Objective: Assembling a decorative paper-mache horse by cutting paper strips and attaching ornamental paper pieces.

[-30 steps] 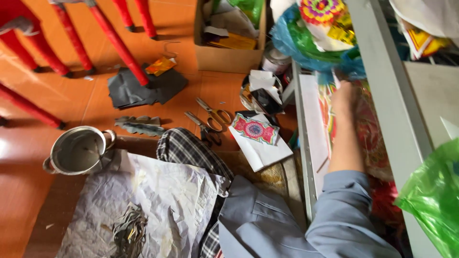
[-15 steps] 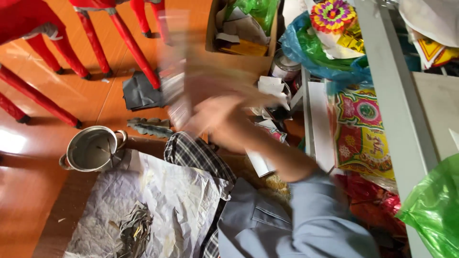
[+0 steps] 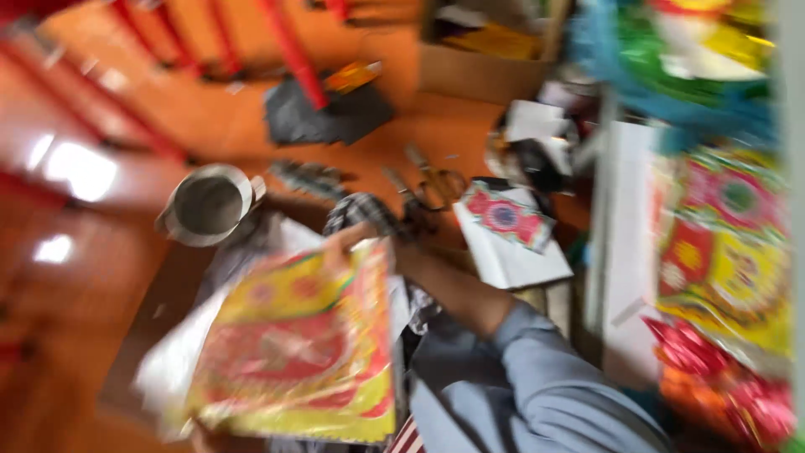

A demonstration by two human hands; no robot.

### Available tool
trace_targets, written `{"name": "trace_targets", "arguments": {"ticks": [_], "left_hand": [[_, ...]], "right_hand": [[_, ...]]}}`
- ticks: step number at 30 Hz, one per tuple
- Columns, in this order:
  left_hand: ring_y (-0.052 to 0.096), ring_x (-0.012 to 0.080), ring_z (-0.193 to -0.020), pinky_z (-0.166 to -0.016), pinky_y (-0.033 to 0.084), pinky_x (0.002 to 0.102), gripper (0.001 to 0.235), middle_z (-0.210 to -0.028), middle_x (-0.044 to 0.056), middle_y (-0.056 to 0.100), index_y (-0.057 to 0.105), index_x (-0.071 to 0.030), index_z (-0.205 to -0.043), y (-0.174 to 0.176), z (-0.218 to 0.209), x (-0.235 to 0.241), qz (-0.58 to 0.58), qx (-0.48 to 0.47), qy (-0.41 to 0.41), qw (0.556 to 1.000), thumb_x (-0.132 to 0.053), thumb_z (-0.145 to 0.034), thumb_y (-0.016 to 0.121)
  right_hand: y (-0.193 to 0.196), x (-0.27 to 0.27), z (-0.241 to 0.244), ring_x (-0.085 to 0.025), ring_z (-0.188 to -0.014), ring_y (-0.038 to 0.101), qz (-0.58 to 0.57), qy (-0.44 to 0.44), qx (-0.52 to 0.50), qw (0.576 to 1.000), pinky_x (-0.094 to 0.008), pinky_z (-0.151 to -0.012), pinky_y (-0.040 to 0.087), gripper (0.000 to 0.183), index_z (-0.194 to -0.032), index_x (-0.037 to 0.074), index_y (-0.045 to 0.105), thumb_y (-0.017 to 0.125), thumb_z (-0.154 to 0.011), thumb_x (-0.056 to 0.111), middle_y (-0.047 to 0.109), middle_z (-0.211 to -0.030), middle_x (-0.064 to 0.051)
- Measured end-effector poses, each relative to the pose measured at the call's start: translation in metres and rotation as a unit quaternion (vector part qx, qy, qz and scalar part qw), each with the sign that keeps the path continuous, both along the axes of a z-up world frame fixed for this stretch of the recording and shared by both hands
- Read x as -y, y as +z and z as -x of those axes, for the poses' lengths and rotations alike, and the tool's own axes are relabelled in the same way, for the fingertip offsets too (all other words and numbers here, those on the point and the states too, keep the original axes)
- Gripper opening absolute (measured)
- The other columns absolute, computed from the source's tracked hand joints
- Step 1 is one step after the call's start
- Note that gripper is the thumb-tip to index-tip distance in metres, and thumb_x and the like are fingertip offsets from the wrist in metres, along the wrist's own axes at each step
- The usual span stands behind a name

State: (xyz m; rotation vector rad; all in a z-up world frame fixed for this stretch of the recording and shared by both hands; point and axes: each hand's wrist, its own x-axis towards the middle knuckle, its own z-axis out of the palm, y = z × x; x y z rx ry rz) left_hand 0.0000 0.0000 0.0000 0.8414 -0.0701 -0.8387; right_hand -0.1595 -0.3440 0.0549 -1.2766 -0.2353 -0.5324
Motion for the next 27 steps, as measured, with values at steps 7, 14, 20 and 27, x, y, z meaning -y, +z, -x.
{"name": "trace_targets", "arguments": {"ticks": [7,14,20,27], "left_hand": [[0.048,0.0401,-0.127,-0.103,0.039,0.053,0.083,-0.139,0.023,0.052,0.042,0.002,-0.145,-0.016,-0.016,0.038,0.165,-0.064,-0.013,0.984,-0.058,-0.090,0.059],[0.055,0.0421,-0.118,-0.099,0.041,0.060,0.055,-0.133,0.025,0.054,0.048,-0.006,-0.142,-0.028,0.031,0.097,-0.155,-0.082,-0.075,0.982,-0.021,-0.091,0.057],[0.062,0.0397,-0.110,-0.094,0.048,0.056,0.047,-0.123,0.022,0.062,0.050,-0.010,-0.141,-0.085,0.037,0.111,-0.152,-0.054,-0.064,0.985,-0.008,-0.094,0.057],[0.068,0.0369,-0.099,-0.084,0.054,0.055,0.041,-0.112,0.020,0.068,0.056,-0.011,-0.133,-0.076,0.043,0.118,-0.217,-0.118,-0.055,0.968,-0.019,-0.093,0.064]], "right_hand": [[-0.043,0.006,-0.002,-0.021,-0.090,0.065,-0.137,0.045,-0.108,0.984,-0.038,-0.080,0.052,0.062,-0.109,0.009,0.066,0.048,-0.090,0.066,0.067,-0.100,-0.008],[-0.071,0.054,0.036,-0.027,-0.092,0.066,-0.251,-0.024,-0.237,0.938,-0.047,-0.080,0.054,0.055,-0.114,0.009,0.065,0.049,-0.094,0.058,0.068,-0.103,-0.013],[-0.089,0.083,0.089,-0.033,-0.094,0.068,-0.349,-0.163,-0.344,0.857,-0.054,-0.080,0.056,0.049,-0.119,0.009,0.065,0.051,-0.097,0.051,0.068,-0.105,-0.017],[-0.076,0.072,0.093,0.002,-0.061,0.060,0.089,-0.390,-0.448,0.800,-0.015,-0.051,0.045,0.003,-0.090,0.022,0.075,0.074,-0.090,0.025,0.068,-0.067,0.008]]}}
